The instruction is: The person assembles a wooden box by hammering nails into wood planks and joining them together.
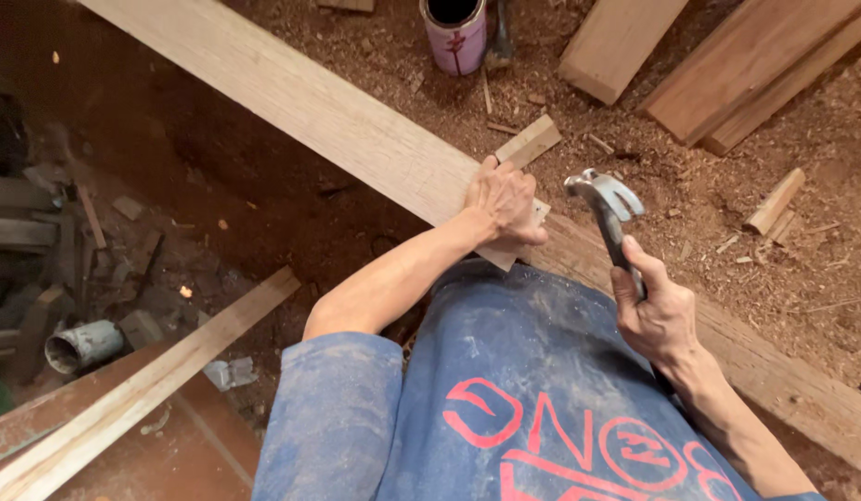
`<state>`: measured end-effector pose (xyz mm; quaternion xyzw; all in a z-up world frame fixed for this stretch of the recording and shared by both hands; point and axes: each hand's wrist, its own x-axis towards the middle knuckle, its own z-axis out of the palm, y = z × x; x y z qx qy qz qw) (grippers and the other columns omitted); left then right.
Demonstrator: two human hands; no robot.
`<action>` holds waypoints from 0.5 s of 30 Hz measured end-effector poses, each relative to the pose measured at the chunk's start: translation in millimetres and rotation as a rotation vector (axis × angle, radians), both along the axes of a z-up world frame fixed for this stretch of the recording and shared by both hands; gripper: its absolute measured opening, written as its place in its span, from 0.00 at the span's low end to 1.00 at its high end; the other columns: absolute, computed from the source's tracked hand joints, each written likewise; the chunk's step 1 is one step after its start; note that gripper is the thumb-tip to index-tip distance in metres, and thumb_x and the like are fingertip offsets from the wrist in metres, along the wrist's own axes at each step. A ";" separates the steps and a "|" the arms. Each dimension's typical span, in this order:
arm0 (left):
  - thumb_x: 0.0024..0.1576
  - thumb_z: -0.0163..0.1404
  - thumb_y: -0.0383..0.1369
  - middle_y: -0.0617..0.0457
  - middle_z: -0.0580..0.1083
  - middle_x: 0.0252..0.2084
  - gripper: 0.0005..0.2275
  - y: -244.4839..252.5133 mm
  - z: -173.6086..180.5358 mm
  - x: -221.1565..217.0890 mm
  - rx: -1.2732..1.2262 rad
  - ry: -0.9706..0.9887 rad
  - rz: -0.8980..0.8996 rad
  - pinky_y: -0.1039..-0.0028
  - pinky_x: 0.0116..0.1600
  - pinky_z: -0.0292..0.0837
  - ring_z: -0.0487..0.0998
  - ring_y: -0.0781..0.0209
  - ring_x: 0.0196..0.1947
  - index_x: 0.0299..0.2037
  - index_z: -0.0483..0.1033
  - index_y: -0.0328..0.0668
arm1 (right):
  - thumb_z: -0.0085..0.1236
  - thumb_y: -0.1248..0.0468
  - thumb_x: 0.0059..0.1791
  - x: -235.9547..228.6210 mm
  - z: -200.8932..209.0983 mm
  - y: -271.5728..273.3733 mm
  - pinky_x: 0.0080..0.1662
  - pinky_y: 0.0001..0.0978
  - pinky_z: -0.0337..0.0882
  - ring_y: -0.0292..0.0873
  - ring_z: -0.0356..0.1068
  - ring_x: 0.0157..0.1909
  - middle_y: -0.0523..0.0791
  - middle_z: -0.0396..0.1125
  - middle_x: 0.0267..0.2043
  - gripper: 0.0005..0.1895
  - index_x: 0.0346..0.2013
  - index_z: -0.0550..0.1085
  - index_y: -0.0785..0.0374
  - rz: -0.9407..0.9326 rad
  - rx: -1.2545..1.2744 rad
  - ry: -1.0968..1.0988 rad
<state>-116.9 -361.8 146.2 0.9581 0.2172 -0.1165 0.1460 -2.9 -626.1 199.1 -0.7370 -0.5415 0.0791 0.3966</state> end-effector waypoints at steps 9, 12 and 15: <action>0.26 0.36 0.81 0.47 0.73 0.27 0.46 13.1 -7.1 -19.2 0.511 -0.701 -0.090 0.51 0.47 0.63 0.74 0.56 0.34 0.28 0.74 0.40 | 0.57 0.62 0.55 4.5 6.0 0.7 0.28 0.33 0.69 0.40 0.70 0.23 0.46 0.70 0.27 0.24 0.65 0.66 0.57 -0.060 -0.232 0.126; 0.44 0.47 0.67 0.49 0.70 0.28 0.30 10.1 0.5 -6.8 0.032 0.034 -0.093 0.61 0.44 0.60 0.68 0.58 0.31 0.30 0.72 0.44 | 0.56 0.63 0.56 3.2 4.2 -5.1 0.29 0.33 0.69 0.39 0.70 0.23 0.45 0.69 0.25 0.24 0.66 0.65 0.55 -0.068 -0.170 0.137; 0.43 0.48 0.66 0.52 0.70 0.27 0.29 11.5 7.7 -3.9 -0.024 0.109 -0.063 0.63 0.43 0.59 0.68 0.59 0.29 0.30 0.71 0.46 | 0.57 0.64 0.56 2.0 -3.1 2.6 0.28 0.30 0.68 0.37 0.69 0.23 0.44 0.68 0.25 0.23 0.66 0.65 0.55 0.020 -0.075 0.107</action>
